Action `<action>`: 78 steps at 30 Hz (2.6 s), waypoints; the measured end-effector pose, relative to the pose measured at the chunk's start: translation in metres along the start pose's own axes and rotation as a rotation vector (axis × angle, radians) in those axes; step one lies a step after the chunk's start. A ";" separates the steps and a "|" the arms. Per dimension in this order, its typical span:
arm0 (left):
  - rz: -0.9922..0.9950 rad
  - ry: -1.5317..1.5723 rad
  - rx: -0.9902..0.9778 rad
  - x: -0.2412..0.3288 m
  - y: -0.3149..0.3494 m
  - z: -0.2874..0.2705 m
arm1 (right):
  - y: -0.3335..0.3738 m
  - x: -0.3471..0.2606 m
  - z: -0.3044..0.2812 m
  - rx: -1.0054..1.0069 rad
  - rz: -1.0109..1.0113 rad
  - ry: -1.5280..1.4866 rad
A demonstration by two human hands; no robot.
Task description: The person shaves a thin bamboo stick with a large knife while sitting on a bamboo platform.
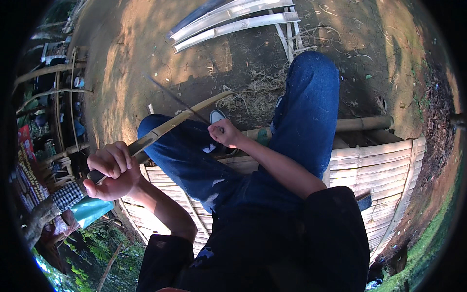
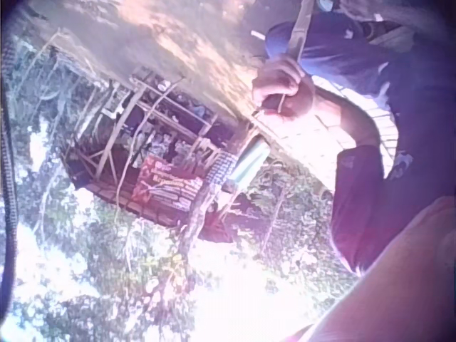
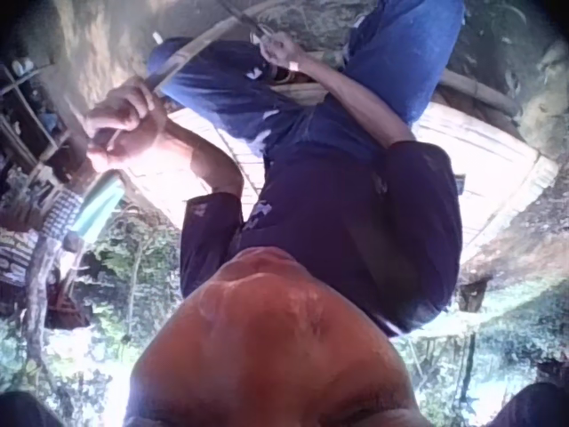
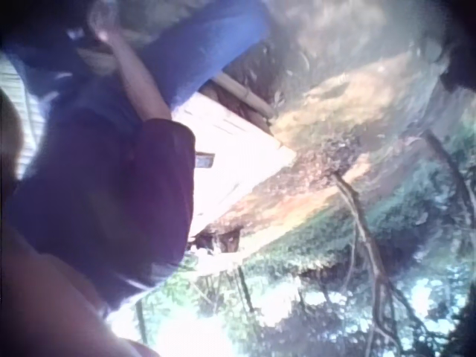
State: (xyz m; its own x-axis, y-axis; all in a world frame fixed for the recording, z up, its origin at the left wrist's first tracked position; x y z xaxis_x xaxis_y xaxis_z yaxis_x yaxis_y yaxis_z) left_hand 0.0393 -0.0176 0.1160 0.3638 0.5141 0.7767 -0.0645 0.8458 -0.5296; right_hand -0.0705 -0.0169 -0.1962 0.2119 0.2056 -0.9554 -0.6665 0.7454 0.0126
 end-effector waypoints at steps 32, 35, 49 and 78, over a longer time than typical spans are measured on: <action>0.055 0.027 0.160 0.003 -0.008 -0.023 | 0.008 -0.020 0.007 0.125 0.281 -0.063; 0.069 0.053 0.111 0.001 0.000 -0.010 | 0.002 -0.059 0.008 0.124 -0.077 0.297; 0.317 -0.239 0.890 0.023 0.043 -0.024 | 0.005 0.019 0.006 0.133 0.360 0.229; 0.223 -0.170 0.608 0.010 0.025 -0.001 | 0.004 0.050 -0.025 0.270 0.574 -0.089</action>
State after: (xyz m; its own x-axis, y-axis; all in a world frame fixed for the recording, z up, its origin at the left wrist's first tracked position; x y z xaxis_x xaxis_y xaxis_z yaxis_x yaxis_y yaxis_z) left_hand 0.0425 0.0084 0.1108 0.1328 0.6593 0.7401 -0.6513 0.6209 -0.4362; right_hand -0.0801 -0.0191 -0.2516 -0.0590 0.6623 -0.7469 -0.4909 0.6322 0.5994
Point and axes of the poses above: each hand's wrist, its own y-axis away from the middle knuckle, its own z-axis out of the palm, x = y × z, the point moved 6 cm from there along -y, towards the middle knuckle, and after that the axes turned 5 degrees about y, right-handed, at the moved point
